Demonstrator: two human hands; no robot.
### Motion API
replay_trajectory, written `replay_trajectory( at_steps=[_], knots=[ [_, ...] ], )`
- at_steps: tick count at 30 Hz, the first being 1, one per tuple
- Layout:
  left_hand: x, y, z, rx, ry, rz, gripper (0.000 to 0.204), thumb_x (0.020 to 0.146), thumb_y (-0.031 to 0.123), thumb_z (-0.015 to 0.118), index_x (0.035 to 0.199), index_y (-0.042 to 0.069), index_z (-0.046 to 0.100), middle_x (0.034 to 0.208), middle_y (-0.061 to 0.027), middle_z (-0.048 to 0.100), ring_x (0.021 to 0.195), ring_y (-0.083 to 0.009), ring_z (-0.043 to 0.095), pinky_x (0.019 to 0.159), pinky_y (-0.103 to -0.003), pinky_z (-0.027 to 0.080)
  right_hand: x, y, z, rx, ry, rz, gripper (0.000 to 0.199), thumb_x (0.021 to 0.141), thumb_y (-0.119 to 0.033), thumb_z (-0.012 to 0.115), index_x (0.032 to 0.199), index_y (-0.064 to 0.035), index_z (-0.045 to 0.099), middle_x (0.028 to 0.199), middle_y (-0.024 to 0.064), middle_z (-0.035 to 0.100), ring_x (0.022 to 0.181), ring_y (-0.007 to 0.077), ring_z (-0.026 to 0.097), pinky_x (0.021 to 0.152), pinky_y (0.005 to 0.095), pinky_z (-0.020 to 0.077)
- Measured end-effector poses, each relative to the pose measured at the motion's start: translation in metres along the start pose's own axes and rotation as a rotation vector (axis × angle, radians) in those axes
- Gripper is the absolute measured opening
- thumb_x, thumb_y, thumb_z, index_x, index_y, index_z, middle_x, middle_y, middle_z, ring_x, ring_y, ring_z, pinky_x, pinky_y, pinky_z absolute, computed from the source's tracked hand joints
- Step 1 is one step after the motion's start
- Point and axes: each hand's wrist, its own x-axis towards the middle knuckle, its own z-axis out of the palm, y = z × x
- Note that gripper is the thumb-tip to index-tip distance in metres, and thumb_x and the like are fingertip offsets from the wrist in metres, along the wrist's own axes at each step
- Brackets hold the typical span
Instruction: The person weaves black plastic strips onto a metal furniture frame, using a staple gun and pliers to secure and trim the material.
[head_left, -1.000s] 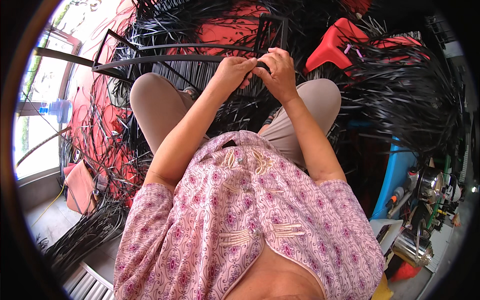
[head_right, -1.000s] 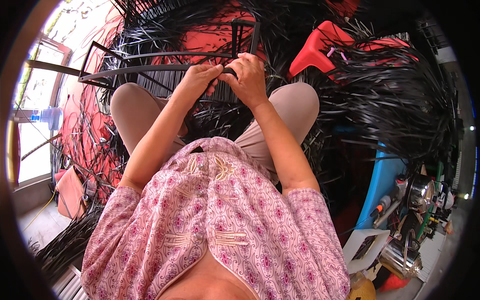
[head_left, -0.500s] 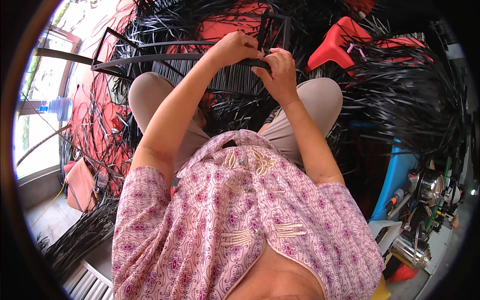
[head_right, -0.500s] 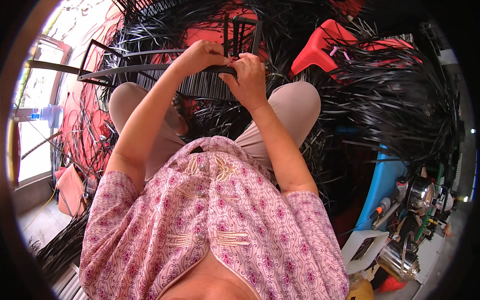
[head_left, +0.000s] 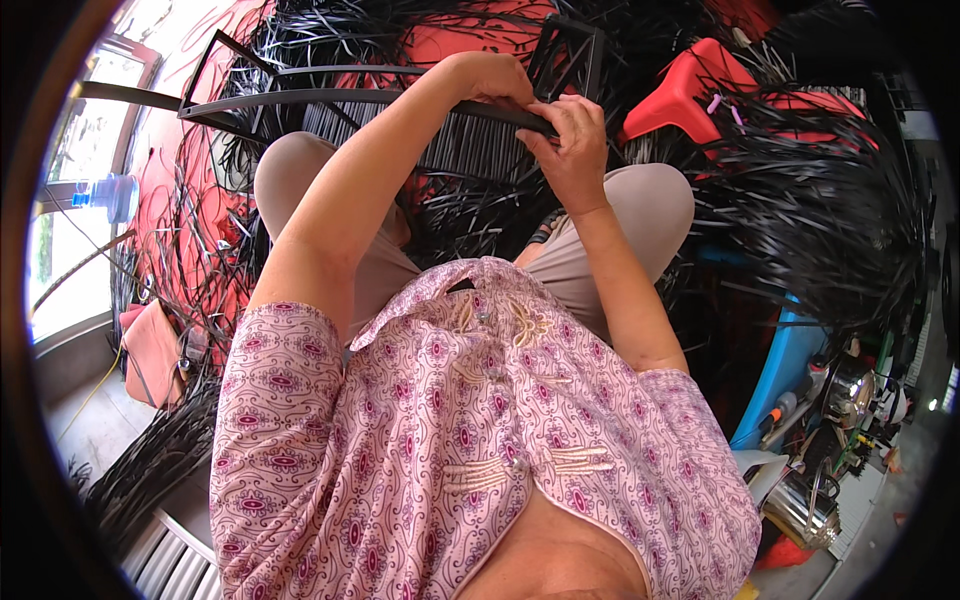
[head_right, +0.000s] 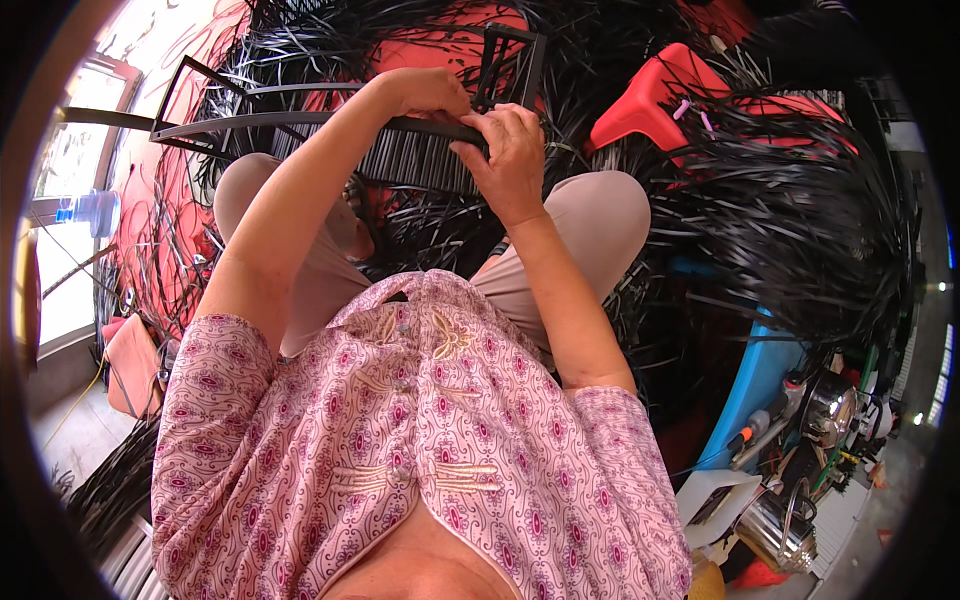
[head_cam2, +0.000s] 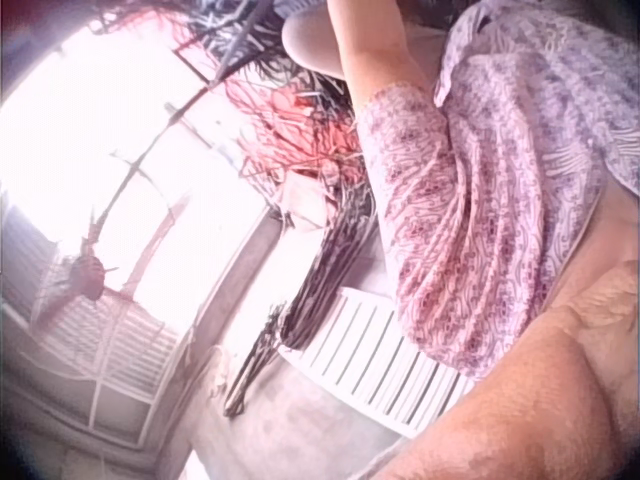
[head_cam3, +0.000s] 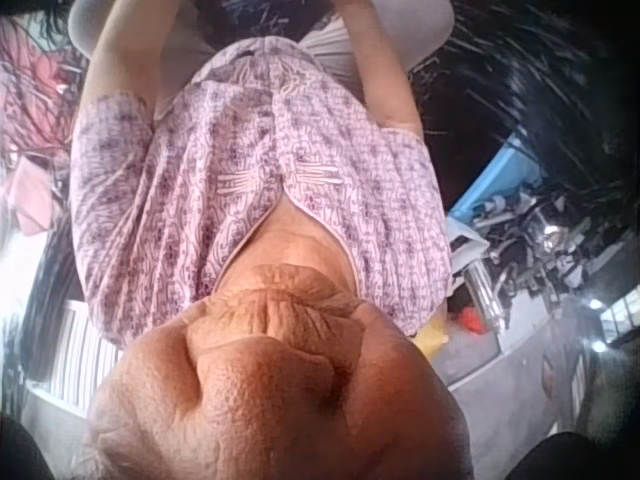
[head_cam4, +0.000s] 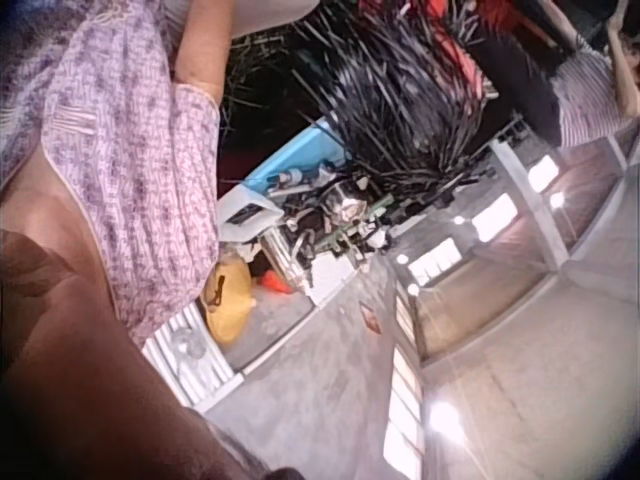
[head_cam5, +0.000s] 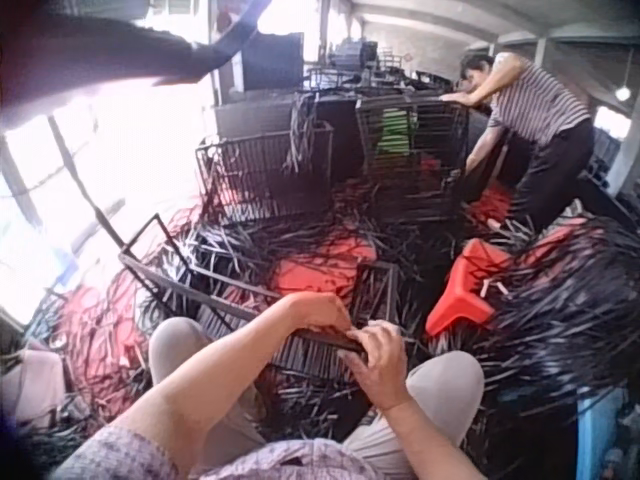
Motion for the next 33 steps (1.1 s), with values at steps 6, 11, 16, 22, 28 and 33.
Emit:
replay_trajectory(
  at_steps=[6, 11, 16, 22, 28, 33],
  knots=[
    [-0.022, 0.011, 0.036, 0.462, 1.185, 0.820, 0.025, 0.094, 0.026, 0.068, 0.087, 0.002, 0.072, 0.067, -0.0072, 0.063, 0.057, -0.0135, 0.056, 0.054, -0.031, 0.046, 0.006, -0.003, -0.003, -0.016, -0.122, 0.097, 0.031, 0.076, -0.029, 0.081, 0.101, -0.0130, 0.074, 0.105, 0.0033, 0.070, 0.116, 0.0268, 0.056, 0.096, 0.0437, 0.0408],
    [-0.072, -0.031, 0.132, 0.025, 0.982, 0.461, 0.017, 0.093, 0.018, 0.069, 0.092, 0.002, 0.066, 0.078, -0.0114, 0.062, 0.071, -0.0272, 0.065, 0.064, -0.036, 0.051, 0.010, -0.005, -0.007, -0.007, -0.123, 0.152, 0.029, 0.074, -0.026, 0.083, 0.100, -0.0153, 0.076, 0.104, 0.0051, 0.070, 0.116, 0.0254, 0.057, 0.096, 0.0426, 0.0407],
    [-0.045, -0.059, 0.151, 0.248, 1.316, 0.527, 0.029, 0.092, 0.018, 0.070, 0.116, 0.004, 0.063, 0.108, -0.0135, 0.062, 0.085, -0.0315, 0.065, 0.076, -0.039, 0.052, 0.009, -0.002, -0.007, 0.006, -0.159, 0.176, 0.028, 0.075, -0.025, 0.082, 0.101, -0.0167, 0.076, 0.106, 0.0064, 0.069, 0.115, 0.0248, 0.058, 0.096, 0.0418, 0.0409],
    [-0.038, -0.062, 0.152, -0.385, 0.866, 0.330, 0.021, 0.094, 0.022, 0.069, 0.094, 0.000, 0.070, 0.073, -0.0038, 0.063, 0.070, -0.0140, 0.060, 0.068, -0.030, 0.050, 0.012, -0.005, -0.014, 0.044, -0.212, 0.152, 0.030, 0.078, -0.020, 0.081, 0.106, -0.0158, 0.074, 0.110, 0.0064, 0.066, 0.112, 0.0266, 0.058, 0.099, 0.0413, 0.0439],
    [-0.076, -0.026, 0.148, -0.655, 0.734, 0.219, 0.022, 0.098, 0.024, 0.066, 0.087, 0.004, 0.069, 0.070, 0.0039, 0.058, 0.060, -0.0050, 0.053, 0.053, -0.021, 0.041, 0.006, 0.001, -0.014, 0.036, -0.176, 0.084, 0.028, 0.076, -0.024, 0.081, 0.102, -0.0171, 0.075, 0.101, 0.0016, 0.070, 0.111, 0.0228, 0.058, 0.097, 0.0406, 0.0413],
    [-0.084, 0.000, 0.127, -0.461, 0.707, 0.118, 0.028, 0.098, 0.029, 0.065, 0.083, 0.005, 0.068, 0.070, 0.0048, 0.058, 0.057, -0.0050, 0.054, 0.049, -0.022, 0.042, 0.002, 0.000, -0.009, 0.000, -0.126, 0.067, 0.032, 0.074, -0.034, 0.083, 0.101, -0.0171, 0.075, 0.099, 0.0016, 0.070, 0.108, 0.0232, 0.059, 0.094, 0.0408, 0.0427]
  ],
)
